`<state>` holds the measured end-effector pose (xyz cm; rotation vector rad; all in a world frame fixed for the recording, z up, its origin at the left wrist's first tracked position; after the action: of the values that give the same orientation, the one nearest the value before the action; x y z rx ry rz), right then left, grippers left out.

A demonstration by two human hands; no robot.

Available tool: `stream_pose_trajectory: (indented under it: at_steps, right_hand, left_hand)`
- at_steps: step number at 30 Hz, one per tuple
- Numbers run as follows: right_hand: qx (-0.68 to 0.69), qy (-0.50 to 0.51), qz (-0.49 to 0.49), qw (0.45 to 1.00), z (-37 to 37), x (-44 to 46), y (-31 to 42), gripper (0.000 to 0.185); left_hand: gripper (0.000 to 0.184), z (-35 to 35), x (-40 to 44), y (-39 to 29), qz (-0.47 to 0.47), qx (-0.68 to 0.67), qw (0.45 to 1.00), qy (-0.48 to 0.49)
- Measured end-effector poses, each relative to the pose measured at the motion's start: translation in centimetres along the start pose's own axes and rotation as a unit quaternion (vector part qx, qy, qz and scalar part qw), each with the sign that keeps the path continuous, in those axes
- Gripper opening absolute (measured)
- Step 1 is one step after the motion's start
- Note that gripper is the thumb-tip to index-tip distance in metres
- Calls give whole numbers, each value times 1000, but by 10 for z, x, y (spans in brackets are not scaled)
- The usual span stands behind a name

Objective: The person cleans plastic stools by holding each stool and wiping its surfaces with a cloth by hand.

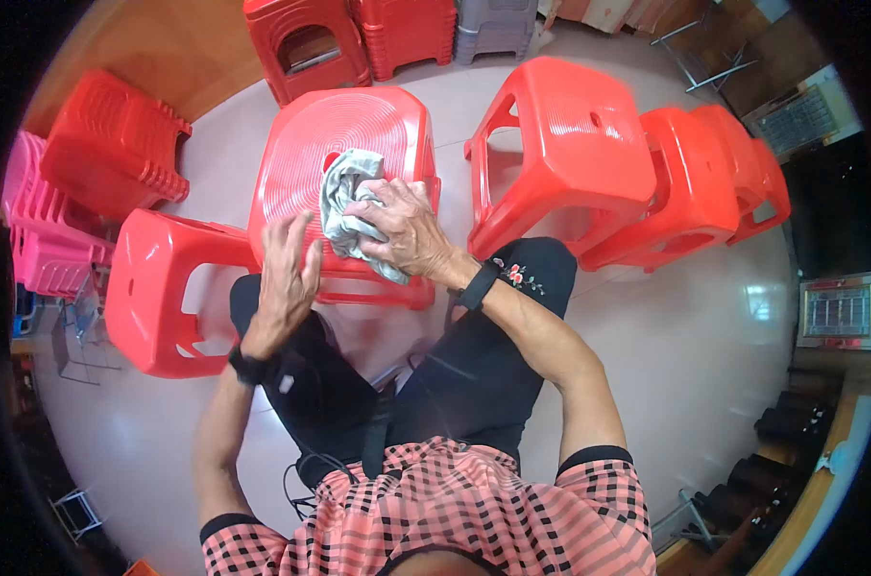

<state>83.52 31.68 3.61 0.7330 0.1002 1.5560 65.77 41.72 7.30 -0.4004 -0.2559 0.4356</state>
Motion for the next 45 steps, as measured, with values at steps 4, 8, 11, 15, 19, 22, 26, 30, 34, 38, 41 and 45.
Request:
stream_pose_trajectory:
  at_steps: [4, 8, 11, 15, 19, 22, 26, 30, 34, 38, 41, 45]
  right_hand:
    - [-152, -7, 2, 988, 15, 5, -10, 45]
    - [-239, 42, -61, 968, 36, 43, -48, 43]
    - [-219, 75, -112, 966, 33, 91, -90, 41]
    - [-205, 88, -171, 960, 9, 160, -128, 40]
    - [-144, 121, -130, 973, -20, 223, -123, 45]
    - [-165, 104, -28, 980, -60, 248, -96, 46]
    - [-152, 248, 79, 953, -93, 245, -19, 43]
    - [-51, 292, 133, 946, -92, 220, 19, 37]
    - [-35, 212, 98, 972, -78, 229, -21, 38]
    - [-106, 161, 30, 981, -52, 237, -59, 40]
    - [-153, 158, -108, 970, -24, 230, -90, 43]
    - [-171, 164, -161, 958, 6, 198, -153, 57]
  left_hand:
    - [49, -29, 10, 49, 15, 125, 991, -36]
    - [53, -40, 7, 60, 34, 149, 988, -31]
    - [54, -40, 9, 62, 35, 151, 987, -35]
    - [55, -44, 9, 66, 35, 142, 988, -42]
    - [54, -45, 9, 67, 33, 139, 989, -44]
    - [54, -45, 9, 68, 27, 136, 990, -40]
    - [54, -45, 10, 68, 37, 132, 990, -37]
    - [55, -44, 10, 69, 44, 140, 989, -24]
    - [53, -44, 10, 66, 40, 141, 988, -38]
    - [51, -41, 10, 64, 51, 140, 988, -36]
    - [50, -41, 10, 64, 52, 140, 988, -39]
    - [51, -43, 11, 65, 46, 151, 986, -51]
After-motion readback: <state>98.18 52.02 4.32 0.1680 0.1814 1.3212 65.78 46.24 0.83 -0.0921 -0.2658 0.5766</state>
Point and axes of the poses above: each hand's wrist, its own x-axis towards the middle knuckle, its own z-axis out of the back of the hand, y = z × x, the point moved 2 cm from there along x, towards the middle knuckle, and after that the axes turned 10 degrees about y, right-handed, at the moved point
